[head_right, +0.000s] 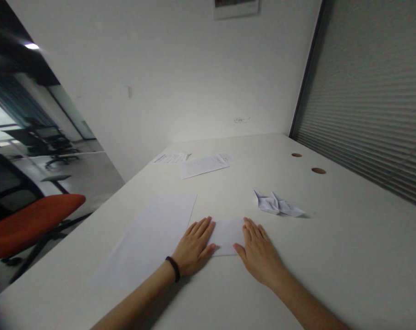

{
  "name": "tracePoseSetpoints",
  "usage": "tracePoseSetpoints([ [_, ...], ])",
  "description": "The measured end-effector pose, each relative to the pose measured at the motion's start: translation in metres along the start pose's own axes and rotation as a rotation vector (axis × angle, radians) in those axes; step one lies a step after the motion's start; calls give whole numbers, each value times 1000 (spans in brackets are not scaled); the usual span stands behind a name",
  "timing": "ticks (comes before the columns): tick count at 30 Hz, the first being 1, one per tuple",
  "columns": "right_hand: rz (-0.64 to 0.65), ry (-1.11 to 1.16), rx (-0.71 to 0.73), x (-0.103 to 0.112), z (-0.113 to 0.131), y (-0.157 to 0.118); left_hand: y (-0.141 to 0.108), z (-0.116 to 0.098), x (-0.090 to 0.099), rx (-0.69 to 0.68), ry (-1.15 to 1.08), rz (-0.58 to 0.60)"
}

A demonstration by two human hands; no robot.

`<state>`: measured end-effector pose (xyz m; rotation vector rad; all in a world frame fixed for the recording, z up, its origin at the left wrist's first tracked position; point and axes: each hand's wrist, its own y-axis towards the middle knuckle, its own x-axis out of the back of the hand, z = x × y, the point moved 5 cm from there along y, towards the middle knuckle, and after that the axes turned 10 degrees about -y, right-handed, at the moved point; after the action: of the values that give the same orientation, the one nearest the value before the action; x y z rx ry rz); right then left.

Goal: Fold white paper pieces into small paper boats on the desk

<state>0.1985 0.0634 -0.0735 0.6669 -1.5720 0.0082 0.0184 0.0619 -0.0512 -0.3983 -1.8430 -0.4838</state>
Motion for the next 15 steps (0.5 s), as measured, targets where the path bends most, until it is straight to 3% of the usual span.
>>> tracePoseSetpoints([
  [8, 115, -58, -12, -4, -4, -9, 1, -1, 2, 49, 55, -63],
  [15, 203, -48, -24, -1, -5, -5, 4, -3, 0, 66, 38, -28],
])
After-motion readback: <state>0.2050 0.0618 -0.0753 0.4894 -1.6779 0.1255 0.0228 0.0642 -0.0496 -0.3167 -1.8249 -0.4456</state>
